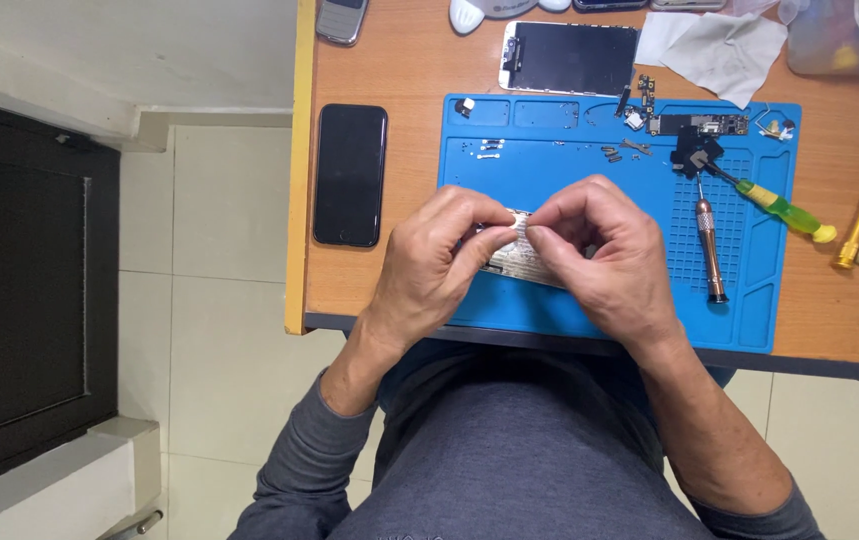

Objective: The person uses a metal spudger to pry and lift a ribbon cable connector on a disassembled smartphone motherboard. They then use tweezers to carefully adjust and reseat the connector and other small components on the board.

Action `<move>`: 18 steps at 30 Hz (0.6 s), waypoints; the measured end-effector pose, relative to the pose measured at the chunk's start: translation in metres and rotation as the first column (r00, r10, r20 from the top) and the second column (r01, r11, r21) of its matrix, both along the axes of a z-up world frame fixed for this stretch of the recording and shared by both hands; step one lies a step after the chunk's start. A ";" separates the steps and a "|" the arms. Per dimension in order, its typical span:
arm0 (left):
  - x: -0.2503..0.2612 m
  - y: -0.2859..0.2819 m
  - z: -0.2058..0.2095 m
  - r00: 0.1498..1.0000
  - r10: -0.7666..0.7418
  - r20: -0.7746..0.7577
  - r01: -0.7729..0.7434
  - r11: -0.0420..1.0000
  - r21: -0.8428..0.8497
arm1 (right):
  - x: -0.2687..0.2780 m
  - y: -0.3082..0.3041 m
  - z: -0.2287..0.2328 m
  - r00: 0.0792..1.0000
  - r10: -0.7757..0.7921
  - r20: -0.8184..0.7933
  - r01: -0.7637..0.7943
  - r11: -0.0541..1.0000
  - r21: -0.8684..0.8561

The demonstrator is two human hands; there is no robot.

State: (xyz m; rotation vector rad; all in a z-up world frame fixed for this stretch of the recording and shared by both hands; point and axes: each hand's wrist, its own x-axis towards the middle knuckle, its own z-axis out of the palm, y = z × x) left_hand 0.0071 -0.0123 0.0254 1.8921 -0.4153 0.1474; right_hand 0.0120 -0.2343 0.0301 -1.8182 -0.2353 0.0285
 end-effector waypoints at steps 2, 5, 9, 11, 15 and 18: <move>-0.005 -0.003 0.002 0.998 -0.008 -0.062 0.004 0.998 -0.065 | -0.001 0.001 0.000 1.000 -0.007 -0.028 0.009 0.999 0.046; -0.010 -0.010 0.003 0.986 -0.017 -0.164 -0.014 0.983 -0.183 | -0.003 0.004 -0.001 0.996 -0.009 -0.093 0.023 0.989 0.149; -0.013 -0.018 -0.004 0.961 0.024 -0.277 -0.113 0.943 -0.313 | -0.006 0.005 -0.002 0.993 -0.008 -0.114 0.034 0.973 0.227; -0.013 -0.020 -0.009 0.959 0.034 -0.281 -0.126 0.941 -0.314 | -0.007 0.005 0.000 0.993 -0.008 -0.118 0.035 0.973 0.230; -0.012 -0.021 -0.011 0.956 0.053 -0.287 -0.149 0.935 -0.322 | -0.008 0.006 0.001 0.995 0.001 -0.102 0.021 0.977 0.214; -0.009 -0.018 -0.012 0.964 0.053 -0.261 -0.132 0.946 -0.296 | -0.006 0.004 -0.005 0.998 0.003 -0.060 0.007 0.988 0.153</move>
